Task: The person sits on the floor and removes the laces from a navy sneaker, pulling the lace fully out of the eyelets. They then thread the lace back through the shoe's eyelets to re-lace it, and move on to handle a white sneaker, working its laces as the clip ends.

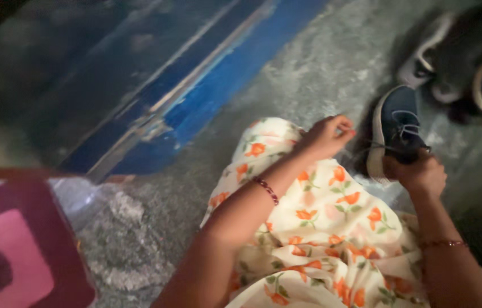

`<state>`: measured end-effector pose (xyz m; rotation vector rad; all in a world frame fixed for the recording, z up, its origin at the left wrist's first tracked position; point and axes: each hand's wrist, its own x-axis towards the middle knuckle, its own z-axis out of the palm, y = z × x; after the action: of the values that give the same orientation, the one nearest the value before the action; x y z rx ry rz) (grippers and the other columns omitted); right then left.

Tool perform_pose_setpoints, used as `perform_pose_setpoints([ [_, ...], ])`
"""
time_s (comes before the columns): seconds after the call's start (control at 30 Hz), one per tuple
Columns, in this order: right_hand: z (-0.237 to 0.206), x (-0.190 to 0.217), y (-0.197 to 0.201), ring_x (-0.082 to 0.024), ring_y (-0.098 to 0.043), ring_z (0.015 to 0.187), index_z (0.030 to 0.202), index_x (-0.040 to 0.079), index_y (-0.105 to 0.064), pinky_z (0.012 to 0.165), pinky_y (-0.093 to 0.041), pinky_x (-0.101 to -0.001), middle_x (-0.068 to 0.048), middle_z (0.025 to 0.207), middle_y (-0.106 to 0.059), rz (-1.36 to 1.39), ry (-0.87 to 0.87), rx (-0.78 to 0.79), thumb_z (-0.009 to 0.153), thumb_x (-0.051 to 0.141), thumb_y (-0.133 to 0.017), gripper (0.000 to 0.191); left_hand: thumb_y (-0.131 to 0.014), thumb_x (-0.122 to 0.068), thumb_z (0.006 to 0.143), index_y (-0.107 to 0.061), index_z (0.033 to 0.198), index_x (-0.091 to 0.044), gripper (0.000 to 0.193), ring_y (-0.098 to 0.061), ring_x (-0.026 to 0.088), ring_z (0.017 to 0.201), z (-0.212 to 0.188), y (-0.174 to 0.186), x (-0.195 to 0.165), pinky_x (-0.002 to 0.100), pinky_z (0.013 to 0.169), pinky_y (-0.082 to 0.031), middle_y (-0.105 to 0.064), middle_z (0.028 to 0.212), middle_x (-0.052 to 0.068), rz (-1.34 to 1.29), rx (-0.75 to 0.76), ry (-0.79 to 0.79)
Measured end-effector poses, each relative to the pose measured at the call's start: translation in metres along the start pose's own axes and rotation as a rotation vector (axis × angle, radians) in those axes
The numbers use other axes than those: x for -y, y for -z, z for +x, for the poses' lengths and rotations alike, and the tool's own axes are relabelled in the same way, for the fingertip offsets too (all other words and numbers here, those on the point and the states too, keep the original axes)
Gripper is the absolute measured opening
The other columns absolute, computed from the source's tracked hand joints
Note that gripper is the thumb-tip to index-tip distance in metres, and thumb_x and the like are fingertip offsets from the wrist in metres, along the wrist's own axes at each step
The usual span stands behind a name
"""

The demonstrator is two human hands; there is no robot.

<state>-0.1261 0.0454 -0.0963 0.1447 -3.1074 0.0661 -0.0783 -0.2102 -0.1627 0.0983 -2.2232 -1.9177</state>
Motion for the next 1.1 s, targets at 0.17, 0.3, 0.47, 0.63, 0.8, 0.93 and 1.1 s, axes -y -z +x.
perform_pose_setpoints([
  [0.17, -0.005, -0.054, -0.001, -0.04, -0.073, 0.093, 0.107, 0.01, -0.078, 0.08, -0.057, -0.0511, -0.019, 0.101, -0.077, 0.199, -0.136, -0.054, 0.091, 0.045, -0.08, 0.038, -0.073, -0.037, 0.088, -0.071, 0.109, -0.01, 0.035, -0.075, 0.027, 0.104, 0.029, -0.025, -0.007, 0.038, 0.089, -0.058, -0.079, 0.11, 0.01, 0.125, 0.121, 0.003],
  [0.3, 0.003, -0.064, 0.008, -0.02, -0.07, 0.088, 0.113, 0.006, -0.074, 0.077, -0.056, -0.0367, -0.011, 0.099, -0.075, 0.718, -0.146, -0.102, 0.092, 0.016, -0.075, 0.023, -0.074, -0.037, 0.088, -0.07, 0.112, -0.009, 0.036, -0.071, 0.03, 0.107, 0.049, -0.08, -0.047, 0.04, 0.091, -0.055, -0.075, 0.114, 0.013, 0.245, 0.246, -0.007],
  [0.47, 0.005, -0.109, 0.027, -0.014, -0.068, 0.094, 0.123, 0.007, -0.066, 0.077, -0.056, -0.0312, -0.005, 0.11, -0.072, 1.108, -0.226, -0.003, 0.091, 0.007, -0.073, 0.033, -0.074, -0.031, 0.086, -0.07, 0.108, -0.008, 0.032, -0.071, 0.03, 0.106, 0.047, -0.147, -0.092, 0.042, 0.09, -0.056, -0.073, 0.111, 0.013, 0.12, 0.359, -0.088],
  [0.63, -0.025, -0.17, 0.013, -0.02, -0.07, 0.1, 0.13, 0.003, -0.063, 0.086, -0.056, -0.0308, -0.011, 0.11, -0.072, 0.969, -0.106, 0.022, 0.095, 0.006, -0.065, 0.035, -0.069, -0.021, 0.088, -0.062, 0.116, -0.008, 0.031, -0.069, 0.039, 0.097, 0.04, -0.163, -0.071, 0.052, 0.079, -0.055, -0.062, 0.12, 0.015, 0.643, 0.472, -0.104],
  [0.8, -0.034, -0.161, -0.015, -0.017, -0.073, 0.088, 0.139, 0.012, -0.053, 0.072, -0.056, -0.0319, -0.008, 0.112, -0.07, 1.136, -0.342, 0.295, 0.088, 0.021, -0.071, 0.054, -0.07, -0.021, 0.088, -0.062, 0.113, -0.011, 0.029, -0.068, 0.041, 0.096, 0.037, -0.181, -0.046, 0.053, 0.079, -0.055, -0.062, 0.116, 0.015, 0.66, 0.478, -0.081],
  [0.93, -0.017, -0.121, -0.012, -0.02, -0.073, 0.077, 0.149, 0.011, -0.04, 0.068, -0.056, -0.0348, -0.011, 0.11, -0.07, 0.878, -0.214, 0.233, 0.075, 0.033, -0.084, 0.09, -0.068, -0.018, 0.09, -0.065, 0.106, -0.012, 0.017, -0.067, 0.039, 0.1, 0.036, -0.175, -0.044, 0.052, 0.082, -0.054, -0.066, 0.109, 0.012, 0.646, 0.453, -0.083],
  [1.1, -0.004, -0.111, -0.011, -0.027, -0.071, 0.091, 0.144, 0.006, -0.054, 0.078, -0.057, -0.0379, -0.018, 0.112, -0.071, 0.67, -0.158, 0.108, 0.072, 0.052, -0.087, 0.091, -0.068, -0.015, 0.093, -0.068, 0.094, -0.01, 0.005, -0.066, 0.038, 0.098, 0.046, -0.168, -0.064, 0.05, 0.083, -0.053, -0.068, 0.101, 0.012, 0.516, 0.201, -0.204],
])
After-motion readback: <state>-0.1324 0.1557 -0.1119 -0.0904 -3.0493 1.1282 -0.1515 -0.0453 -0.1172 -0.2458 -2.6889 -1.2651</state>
